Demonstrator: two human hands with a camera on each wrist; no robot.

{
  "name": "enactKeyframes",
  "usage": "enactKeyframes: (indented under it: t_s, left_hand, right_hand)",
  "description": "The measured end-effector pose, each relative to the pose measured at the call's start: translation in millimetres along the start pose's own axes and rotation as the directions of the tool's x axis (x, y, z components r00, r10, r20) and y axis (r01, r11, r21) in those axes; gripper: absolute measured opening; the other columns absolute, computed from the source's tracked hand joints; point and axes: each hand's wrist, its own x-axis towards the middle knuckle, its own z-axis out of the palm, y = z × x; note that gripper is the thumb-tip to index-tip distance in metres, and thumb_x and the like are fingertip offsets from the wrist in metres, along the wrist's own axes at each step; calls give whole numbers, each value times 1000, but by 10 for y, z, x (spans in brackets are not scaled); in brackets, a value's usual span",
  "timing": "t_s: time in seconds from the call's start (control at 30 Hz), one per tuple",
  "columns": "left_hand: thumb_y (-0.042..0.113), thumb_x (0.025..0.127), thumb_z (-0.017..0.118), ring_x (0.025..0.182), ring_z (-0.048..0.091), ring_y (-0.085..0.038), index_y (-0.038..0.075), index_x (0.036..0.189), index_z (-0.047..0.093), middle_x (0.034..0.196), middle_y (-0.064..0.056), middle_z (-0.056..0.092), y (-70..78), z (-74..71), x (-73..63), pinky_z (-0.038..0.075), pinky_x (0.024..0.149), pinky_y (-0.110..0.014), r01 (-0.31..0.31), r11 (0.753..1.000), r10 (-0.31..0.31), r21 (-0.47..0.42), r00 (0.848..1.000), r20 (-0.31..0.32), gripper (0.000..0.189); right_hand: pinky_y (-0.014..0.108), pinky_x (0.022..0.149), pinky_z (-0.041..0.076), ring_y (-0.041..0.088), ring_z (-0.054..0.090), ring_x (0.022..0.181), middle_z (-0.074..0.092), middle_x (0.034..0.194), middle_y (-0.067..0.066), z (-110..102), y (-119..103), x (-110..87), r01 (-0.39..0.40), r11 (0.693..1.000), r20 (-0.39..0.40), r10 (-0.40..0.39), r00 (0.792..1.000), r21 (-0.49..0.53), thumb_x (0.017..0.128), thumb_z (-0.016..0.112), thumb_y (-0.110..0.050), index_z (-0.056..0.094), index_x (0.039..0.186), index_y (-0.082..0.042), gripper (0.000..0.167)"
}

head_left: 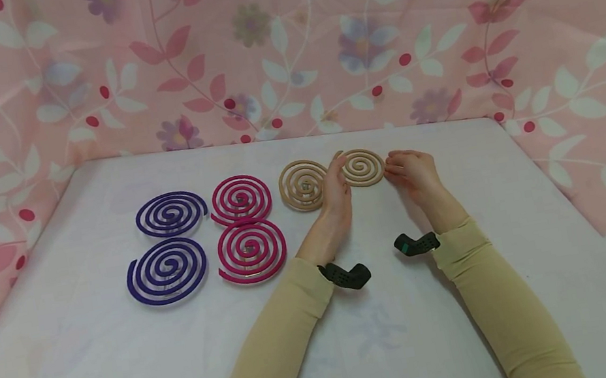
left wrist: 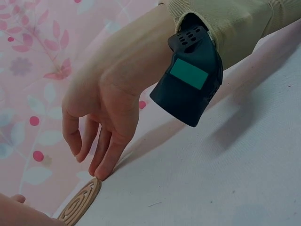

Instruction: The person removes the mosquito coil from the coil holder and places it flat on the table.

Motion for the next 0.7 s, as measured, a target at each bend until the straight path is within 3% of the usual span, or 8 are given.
enactKeyframes:
  t_s: [0.1,0.3,0.5,0.6,0.7]
  left_hand:
    - [32,97,48,155,1,-19,13,158,28,168,-6,9,0,-5,-1,3,126,-38,0,1000,0,0,1000,0,67]
    - [32,99,44,155,1,-18,10,159,22,168,-6,10,12,22,-24,1,126,-39,-2,1000,1,27,1000,24,68]
    - [31,98,45,155,2,-18,9,160,17,168,-7,14,41,49,-37,1,126,-41,9,999,-11,50,999,37,72]
    - [31,98,44,156,2,-20,9,159,21,168,-7,14,135,50,-98,1,126,-41,35,996,-39,83,998,48,69]
    - [31,99,42,155,7,-26,8,156,29,167,-11,18,321,46,-212,5,126,-42,45,990,-53,134,997,57,63]
  right_hand:
    - [31,108,46,9,68,85,64,92,1,6,-3,-5,-3,1000,-4,3,1000,-1,97,51,2,49,131,5,35]
    - [29,102,51,6,67,77,59,103,3,12,-2,-15,2,1000,-5,-2,1000,-11,98,50,0,43,141,8,45]
    - [25,85,58,6,65,69,64,82,-3,2,-33,-46,7,1000,-4,-7,1000,-13,97,52,-1,53,128,3,31]
    - [30,95,54,8,66,78,64,91,-4,13,-102,-111,11,1000,31,-11,999,-1,99,53,-5,57,119,-5,21]
    - [36,108,44,12,65,89,63,104,-2,34,-232,-210,36,999,72,-39,997,40,100,53,-7,59,116,-10,17]
